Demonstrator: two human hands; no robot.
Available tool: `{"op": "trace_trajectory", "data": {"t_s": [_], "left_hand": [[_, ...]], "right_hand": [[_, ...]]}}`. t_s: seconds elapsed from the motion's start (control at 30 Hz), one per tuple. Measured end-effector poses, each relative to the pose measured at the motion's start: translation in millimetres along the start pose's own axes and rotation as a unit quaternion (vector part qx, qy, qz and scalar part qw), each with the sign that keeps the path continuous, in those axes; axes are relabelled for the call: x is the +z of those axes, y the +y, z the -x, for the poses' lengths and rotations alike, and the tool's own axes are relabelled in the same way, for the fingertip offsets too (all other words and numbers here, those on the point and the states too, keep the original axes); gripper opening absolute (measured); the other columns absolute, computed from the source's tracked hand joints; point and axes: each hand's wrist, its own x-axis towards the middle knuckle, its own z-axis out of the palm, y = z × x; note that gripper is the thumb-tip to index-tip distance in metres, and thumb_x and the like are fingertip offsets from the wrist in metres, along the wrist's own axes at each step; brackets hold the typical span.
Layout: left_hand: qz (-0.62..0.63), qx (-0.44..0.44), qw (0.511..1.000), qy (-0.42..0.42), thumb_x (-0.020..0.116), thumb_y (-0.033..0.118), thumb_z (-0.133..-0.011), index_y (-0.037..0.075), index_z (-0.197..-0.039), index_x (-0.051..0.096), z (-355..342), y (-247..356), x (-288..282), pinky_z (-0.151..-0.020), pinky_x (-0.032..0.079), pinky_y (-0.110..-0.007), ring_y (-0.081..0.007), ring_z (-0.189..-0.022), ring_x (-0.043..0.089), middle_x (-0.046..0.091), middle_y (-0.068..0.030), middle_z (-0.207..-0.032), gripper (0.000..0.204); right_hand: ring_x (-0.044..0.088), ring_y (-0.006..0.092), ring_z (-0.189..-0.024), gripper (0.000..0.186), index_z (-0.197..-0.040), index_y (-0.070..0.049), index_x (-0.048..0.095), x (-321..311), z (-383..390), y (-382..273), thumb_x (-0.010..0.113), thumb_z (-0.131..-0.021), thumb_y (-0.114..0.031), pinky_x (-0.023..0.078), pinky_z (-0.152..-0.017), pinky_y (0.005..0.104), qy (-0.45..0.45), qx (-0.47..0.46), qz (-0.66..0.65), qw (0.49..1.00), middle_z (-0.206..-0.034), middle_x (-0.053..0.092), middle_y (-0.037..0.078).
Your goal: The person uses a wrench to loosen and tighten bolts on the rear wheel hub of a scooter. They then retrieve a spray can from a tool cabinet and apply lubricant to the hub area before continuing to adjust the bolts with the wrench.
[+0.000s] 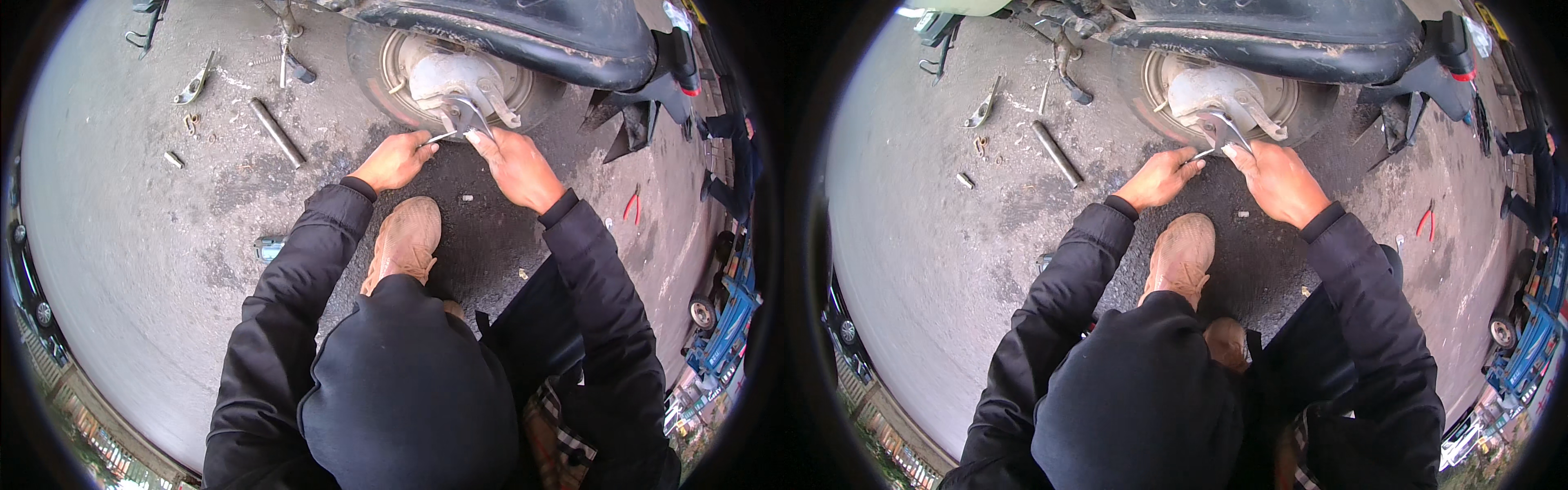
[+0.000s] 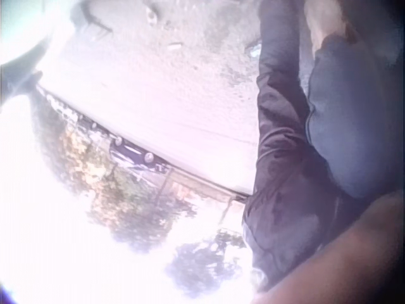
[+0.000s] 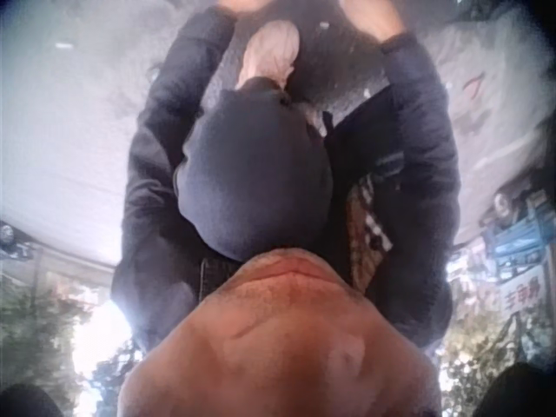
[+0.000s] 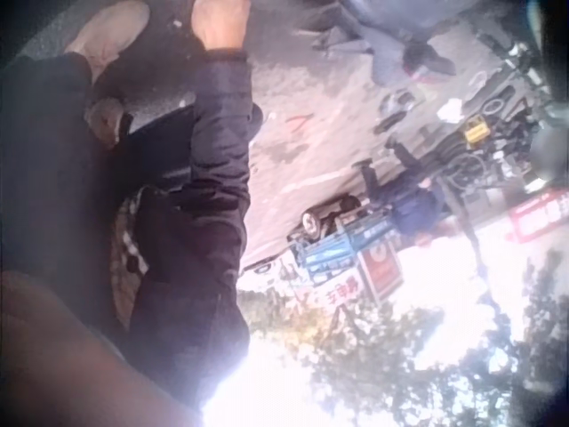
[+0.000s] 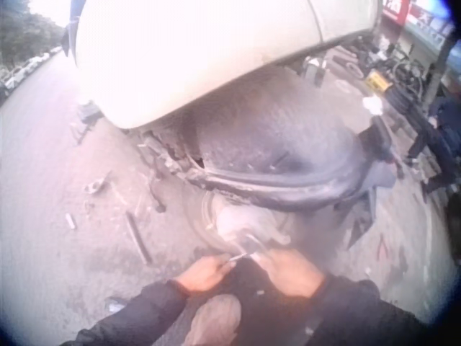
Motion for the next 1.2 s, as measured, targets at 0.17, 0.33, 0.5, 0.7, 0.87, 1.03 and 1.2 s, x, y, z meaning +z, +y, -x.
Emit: {"op": "trace_trajectory", "data": {"t_s": [0.17,0.33,0.5,0.7,0.87,1.03,1.2], "left_hand": [[0.042,-0.081,0.996,-0.018,0.059,0.032,-0.11,0.0,-0.108,0.063,12,-13,-7,-0.08,0.048,-0.046,-0.0301,-0.082,0.059,0.062,-0.0195,-0.086,0.032],[-0.001,-0.049,0.999,-0.016,0.058,0.031,-0.11,-0.001,-0.109,0.064,5,-23,-15,-0.083,0.049,-0.049,-0.0433,-0.091,0.064,0.065,-0.0259,-0.093,0.032],[-0.044,0.031,0.998,-0.039,0.059,0.028,-0.107,-0.002,-0.113,0.068,-20,-9,-11,-0.088,0.05,-0.056,-0.0524,-0.103,0.064,0.069,-0.0307,-0.101,0.032],[0.069,0.035,0.997,-0.03,0.061,0.027,-0.107,-0.001,-0.122,0.069,-34,14,22,-0.093,0.052,-0.053,-0.0514,-0.106,0.066,0.07,-0.0325,-0.109,0.033],[0.146,-0.072,0.987,0.012,0.061,0.031,-0.108,-0.004,-0.119,0.069,-24,15,44,-0.091,0.051,-0.05,-0.0475,-0.102,0.068,0.069,-0.032,-0.107,0.037],[0.149,-0.055,0.987,0.024,0.064,0.028,-0.104,-0.005,-0.112,0.07,-36,21,41,-0.088,0.051,-0.051,-0.0467,-0.099,0.069,0.07,-0.033,-0.104,0.035],[0.092,-0.053,0.994,0.022,0.068,0.024,-0.1,-0.005,-0.112,0.072,-43,30,33,-0.09,0.052,-0.05,-0.0447,-0.098,0.071,0.074,-0.0292,-0.102,0.031]], "right_hand": [[0.042,0.0394,-0.072,0.054,-0.104,0.006,0.062,0,0,1,0.054,-0.113,-0.046,0.049,-0.072,0.0482,0.013,-0.021,-0.025,0.999,-0.079,0.052,0.027],[0.063,0.0547,-0.09,0.054,-0.103,0.005,0.065,-2,0,-4,0.051,-0.113,-0.046,0.05,-0.077,0.0556,-0.009,0.008,-0.02,1.0,-0.088,0.066,0.032],[0.061,0.0548,-0.089,0.055,-0.101,0.005,0.065,-7,0,-7,0.05,-0.113,-0.047,0.049,-0.076,0.0554,-0.009,-0.009,-0.011,1.0,-0.088,0.064,0.033],[0.06,0.0555,-0.089,0.051,-0.103,0.003,0.065,-24,-2,-6,0.051,-0.113,-0.045,0.049,-0.076,0.0561,-0.042,-0.007,0.027,0.999,-0.087,0.064,0.032],[0.06,0.0559,-0.091,0.051,-0.102,0.003,0.065,-17,-3,-3,0.051,-0.113,-0.044,0.049,-0.077,0.0564,-0.029,-0.028,-0.006,0.999,-0.087,0.064,0.032],[0.06,0.0565,-0.092,0.056,-0.104,0.004,0.065,-8,-3,0,0.048,-0.114,-0.048,0.049,-0.077,0.0571,-0.012,-0.034,-0.014,0.999,-0.089,0.065,0.033],[0.061,0.0565,-0.09,0.057,-0.103,0.004,0.063,-7,-2,4,0.045,-0.114,-0.049,0.048,-0.077,0.0578,-0.006,-0.033,-0.019,0.999,-0.087,0.063,0.033]]}}
